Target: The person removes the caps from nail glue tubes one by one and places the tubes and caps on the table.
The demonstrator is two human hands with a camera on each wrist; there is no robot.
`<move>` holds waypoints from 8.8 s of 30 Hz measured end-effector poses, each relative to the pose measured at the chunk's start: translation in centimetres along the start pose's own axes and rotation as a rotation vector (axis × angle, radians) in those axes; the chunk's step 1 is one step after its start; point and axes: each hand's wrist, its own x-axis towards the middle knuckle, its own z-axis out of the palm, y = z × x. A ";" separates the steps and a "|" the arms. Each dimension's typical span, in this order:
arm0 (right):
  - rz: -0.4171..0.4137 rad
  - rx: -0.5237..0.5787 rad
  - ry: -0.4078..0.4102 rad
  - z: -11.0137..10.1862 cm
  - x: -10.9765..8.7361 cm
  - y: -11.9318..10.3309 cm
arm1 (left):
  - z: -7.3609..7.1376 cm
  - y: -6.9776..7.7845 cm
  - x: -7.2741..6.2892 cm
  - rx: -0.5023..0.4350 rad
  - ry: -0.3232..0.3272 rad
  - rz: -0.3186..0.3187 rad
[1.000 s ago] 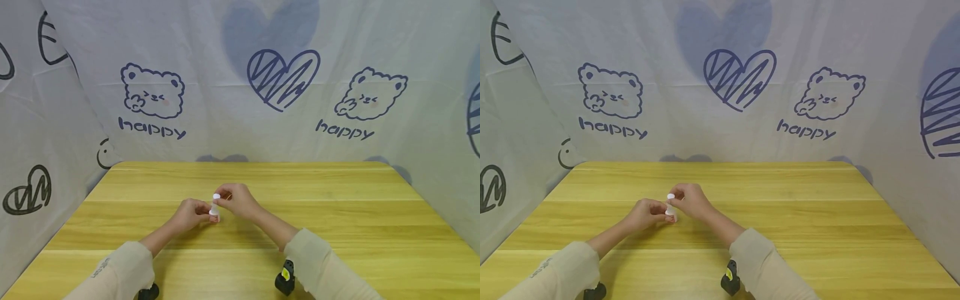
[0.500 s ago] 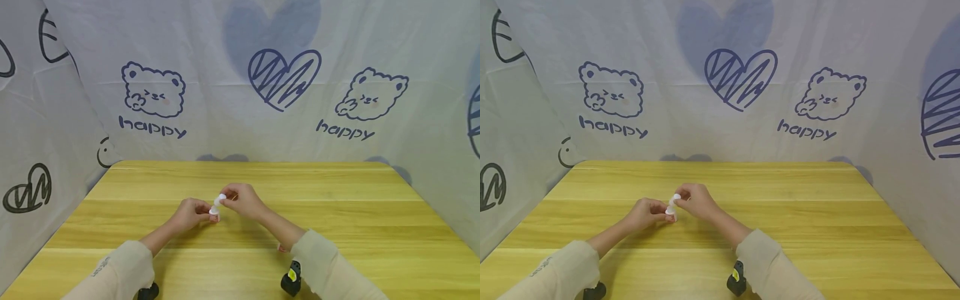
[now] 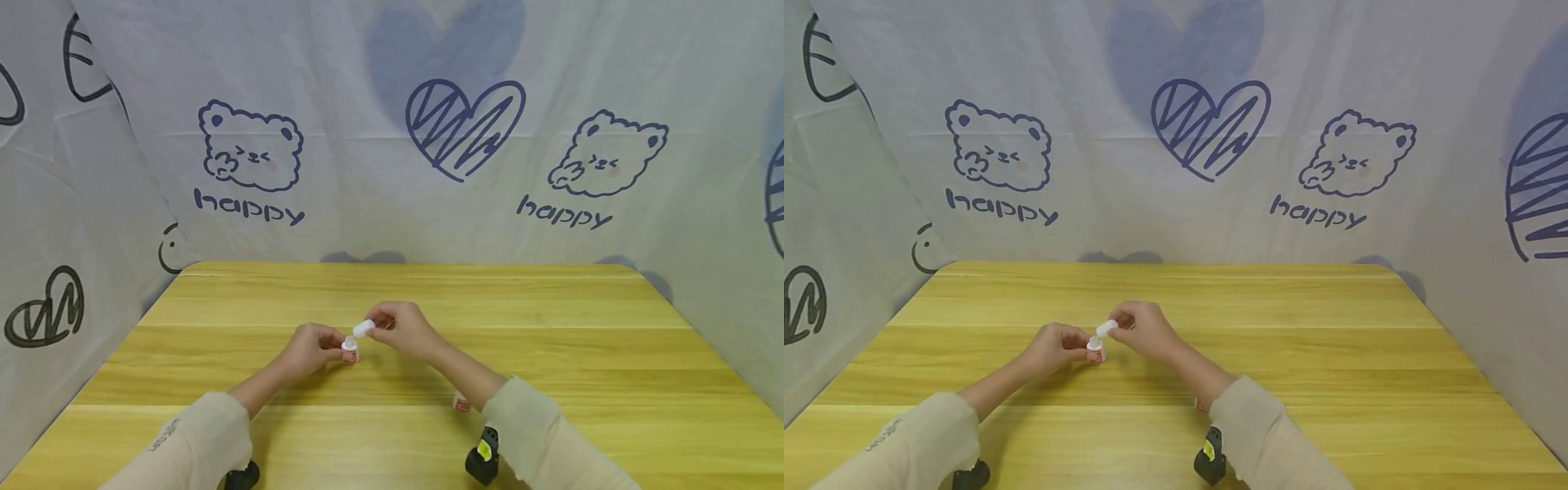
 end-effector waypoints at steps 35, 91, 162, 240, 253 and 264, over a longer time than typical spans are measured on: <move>0.081 -0.177 -0.084 0.0 0.3 0.5 | 0.1 -0.2 0.2 0.017 0.013 -0.014; 0.107 -0.123 -0.194 -1.1 -0.4 2.7 | 0.2 -0.6 0.0 0.034 0.031 0.032; -0.008 -0.241 -0.143 -5.9 -1.7 2.7 | -1.5 1.2 0.0 0.032 0.106 0.008; -0.097 -0.164 0.159 -6.0 -14.1 4.5 | 11.6 7.6 -1.6 -0.137 -0.080 0.134; -0.118 -0.144 0.174 -5.7 -14.0 4.5 | 12.6 8.2 -0.5 -0.161 -0.101 0.161; -0.108 -0.133 0.155 -5.9 -14.0 4.5 | 13.7 8.4 0.0 -0.253 -0.078 0.215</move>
